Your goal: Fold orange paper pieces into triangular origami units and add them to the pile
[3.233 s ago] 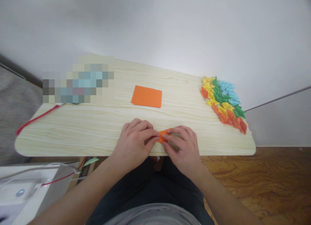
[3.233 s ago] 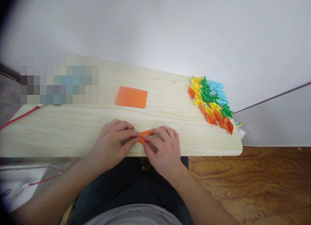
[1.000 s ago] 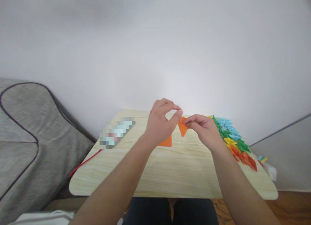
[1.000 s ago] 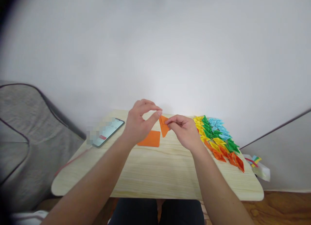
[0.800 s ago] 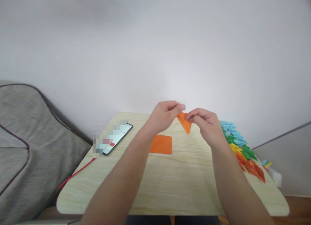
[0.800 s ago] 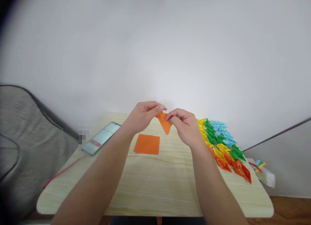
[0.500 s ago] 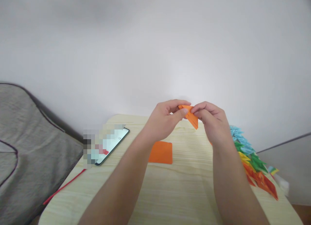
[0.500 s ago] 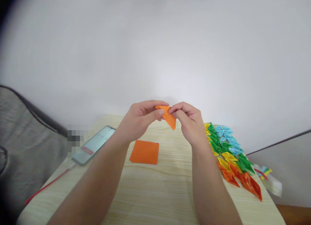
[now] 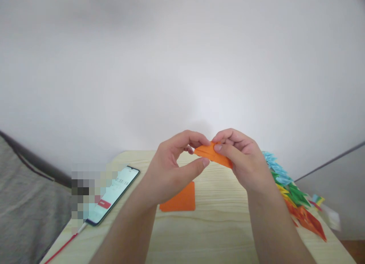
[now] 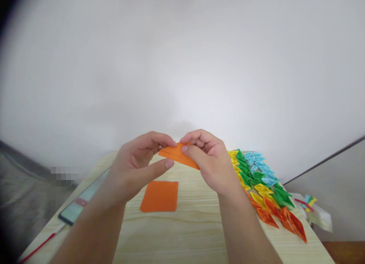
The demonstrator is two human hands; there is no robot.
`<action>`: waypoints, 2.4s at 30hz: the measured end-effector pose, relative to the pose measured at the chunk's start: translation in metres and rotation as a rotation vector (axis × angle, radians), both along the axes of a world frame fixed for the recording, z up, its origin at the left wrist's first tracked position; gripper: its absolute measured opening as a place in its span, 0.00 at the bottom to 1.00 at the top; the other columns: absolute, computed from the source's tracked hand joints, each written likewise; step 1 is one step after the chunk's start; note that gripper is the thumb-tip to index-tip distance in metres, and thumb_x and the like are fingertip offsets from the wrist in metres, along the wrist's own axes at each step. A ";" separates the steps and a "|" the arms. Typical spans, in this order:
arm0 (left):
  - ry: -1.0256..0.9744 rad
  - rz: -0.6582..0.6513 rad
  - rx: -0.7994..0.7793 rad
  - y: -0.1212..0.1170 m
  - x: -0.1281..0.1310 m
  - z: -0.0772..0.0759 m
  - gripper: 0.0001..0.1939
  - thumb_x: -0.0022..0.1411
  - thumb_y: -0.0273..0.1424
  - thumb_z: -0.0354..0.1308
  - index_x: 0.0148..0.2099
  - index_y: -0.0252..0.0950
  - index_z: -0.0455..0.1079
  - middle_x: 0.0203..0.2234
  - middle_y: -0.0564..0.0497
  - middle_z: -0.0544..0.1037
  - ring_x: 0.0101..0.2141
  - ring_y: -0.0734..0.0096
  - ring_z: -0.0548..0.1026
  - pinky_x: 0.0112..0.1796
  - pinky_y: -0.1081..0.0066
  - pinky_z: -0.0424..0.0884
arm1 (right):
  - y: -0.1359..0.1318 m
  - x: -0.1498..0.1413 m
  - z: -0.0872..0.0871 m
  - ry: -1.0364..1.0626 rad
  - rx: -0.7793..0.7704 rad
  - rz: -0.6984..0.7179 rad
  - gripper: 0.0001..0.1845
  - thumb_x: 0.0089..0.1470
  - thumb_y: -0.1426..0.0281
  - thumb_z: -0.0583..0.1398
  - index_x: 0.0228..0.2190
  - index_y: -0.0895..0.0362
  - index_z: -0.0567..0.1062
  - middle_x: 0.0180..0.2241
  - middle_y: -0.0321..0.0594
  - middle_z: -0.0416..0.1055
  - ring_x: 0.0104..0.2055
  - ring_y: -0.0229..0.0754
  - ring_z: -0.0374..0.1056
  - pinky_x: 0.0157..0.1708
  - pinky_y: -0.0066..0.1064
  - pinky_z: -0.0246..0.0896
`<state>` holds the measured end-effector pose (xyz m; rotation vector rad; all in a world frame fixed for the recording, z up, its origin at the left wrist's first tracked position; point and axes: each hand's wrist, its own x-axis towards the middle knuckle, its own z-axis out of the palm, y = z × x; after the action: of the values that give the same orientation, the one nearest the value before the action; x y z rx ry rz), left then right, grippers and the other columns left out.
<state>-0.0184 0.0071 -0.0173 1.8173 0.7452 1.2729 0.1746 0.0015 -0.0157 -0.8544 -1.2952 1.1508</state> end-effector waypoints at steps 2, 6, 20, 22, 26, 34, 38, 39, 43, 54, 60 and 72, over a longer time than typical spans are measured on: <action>0.005 0.009 0.011 -0.004 -0.003 0.001 0.11 0.62 0.27 0.66 0.47 0.41 0.76 0.42 0.49 0.81 0.44 0.62 0.77 0.47 0.60 0.72 | -0.005 -0.002 0.003 0.029 -0.005 0.028 0.05 0.55 0.71 0.68 0.35 0.51 0.80 0.27 0.31 0.70 0.27 0.35 0.66 0.29 0.27 0.60; -0.001 0.001 0.036 -0.011 -0.005 0.003 0.11 0.62 0.26 0.66 0.47 0.42 0.76 0.40 0.49 0.80 0.43 0.62 0.75 0.47 0.60 0.71 | -0.014 -0.003 0.006 0.059 -0.006 0.061 0.05 0.57 0.72 0.67 0.37 0.51 0.80 0.29 0.32 0.73 0.30 0.35 0.68 0.30 0.26 0.62; 0.058 -0.042 0.117 -0.015 -0.006 0.006 0.05 0.65 0.24 0.61 0.40 0.40 0.73 0.34 0.50 0.76 0.39 0.64 0.72 0.43 0.61 0.69 | -0.028 0.000 0.014 -0.051 0.020 0.052 0.06 0.60 0.65 0.67 0.38 0.53 0.79 0.29 0.34 0.72 0.32 0.37 0.65 0.32 0.29 0.60; 0.060 -0.035 0.118 -0.016 -0.007 0.006 0.05 0.65 0.24 0.61 0.39 0.40 0.73 0.33 0.50 0.76 0.38 0.64 0.72 0.42 0.61 0.69 | -0.030 -0.002 0.014 -0.057 0.020 0.057 0.07 0.61 0.64 0.66 0.38 0.53 0.79 0.29 0.33 0.72 0.31 0.37 0.65 0.32 0.29 0.60; 0.064 -0.042 0.129 -0.016 -0.009 0.005 0.08 0.63 0.23 0.63 0.42 0.41 0.73 0.36 0.50 0.76 0.40 0.62 0.73 0.44 0.60 0.70 | -0.029 -0.005 0.015 -0.004 -0.004 0.083 0.07 0.59 0.64 0.68 0.38 0.53 0.79 0.29 0.33 0.73 0.31 0.37 0.66 0.33 0.28 0.61; 0.022 -0.021 0.107 -0.020 -0.008 0.009 0.09 0.64 0.27 0.64 0.46 0.43 0.73 0.36 0.51 0.77 0.40 0.63 0.74 0.42 0.63 0.71 | -0.016 -0.009 0.015 0.207 -0.089 0.222 0.09 0.54 0.68 0.70 0.38 0.55 0.80 0.32 0.36 0.77 0.34 0.39 0.72 0.36 0.29 0.64; 0.017 0.023 0.114 -0.022 -0.006 0.012 0.08 0.63 0.25 0.63 0.43 0.43 0.73 0.34 0.51 0.77 0.38 0.64 0.74 0.41 0.64 0.71 | -0.014 -0.013 0.014 0.180 -0.079 0.212 0.07 0.55 0.67 0.70 0.37 0.55 0.80 0.31 0.35 0.76 0.33 0.37 0.70 0.35 0.28 0.63; 0.018 0.030 0.114 -0.022 -0.006 0.013 0.08 0.62 0.25 0.63 0.43 0.43 0.73 0.34 0.52 0.77 0.38 0.64 0.74 0.40 0.64 0.71 | -0.015 -0.014 0.013 0.170 -0.073 0.207 0.07 0.55 0.67 0.70 0.37 0.55 0.80 0.31 0.35 0.75 0.33 0.37 0.70 0.35 0.28 0.63; 0.024 0.053 0.110 -0.022 -0.007 0.013 0.09 0.62 0.24 0.61 0.42 0.43 0.73 0.33 0.53 0.77 0.37 0.65 0.75 0.40 0.65 0.71 | -0.018 -0.017 0.011 0.142 -0.055 0.193 0.08 0.57 0.67 0.69 0.39 0.54 0.80 0.32 0.35 0.75 0.34 0.38 0.70 0.37 0.28 0.63; -0.086 0.059 -0.107 -0.028 0.000 0.020 0.01 0.65 0.28 0.62 0.38 0.39 0.73 0.30 0.53 0.75 0.34 0.69 0.72 0.37 0.70 0.67 | -0.024 -0.015 0.015 0.144 -0.016 0.231 0.08 0.60 0.65 0.69 0.40 0.54 0.80 0.32 0.35 0.76 0.34 0.35 0.70 0.38 0.29 0.68; -0.144 0.121 -0.080 -0.028 0.004 0.020 0.02 0.65 0.28 0.65 0.37 0.39 0.75 0.31 0.54 0.75 0.34 0.71 0.74 0.38 0.71 0.69 | -0.031 -0.007 0.016 -0.012 0.133 0.166 0.15 0.56 0.72 0.71 0.45 0.48 0.82 0.44 0.37 0.81 0.46 0.41 0.75 0.49 0.31 0.69; -0.146 0.116 0.109 -0.038 0.002 0.015 0.06 0.67 0.24 0.63 0.42 0.43 0.73 0.36 0.53 0.77 0.38 0.71 0.74 0.40 0.70 0.71 | -0.040 -0.003 0.019 -0.098 0.289 -0.010 0.05 0.61 0.70 0.68 0.39 0.50 0.85 0.40 0.38 0.82 0.43 0.42 0.77 0.46 0.33 0.71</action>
<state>-0.0168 -0.0304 -0.0028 1.7655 0.7204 1.5310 0.1715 -0.0381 0.0034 -0.7087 -1.4932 0.8943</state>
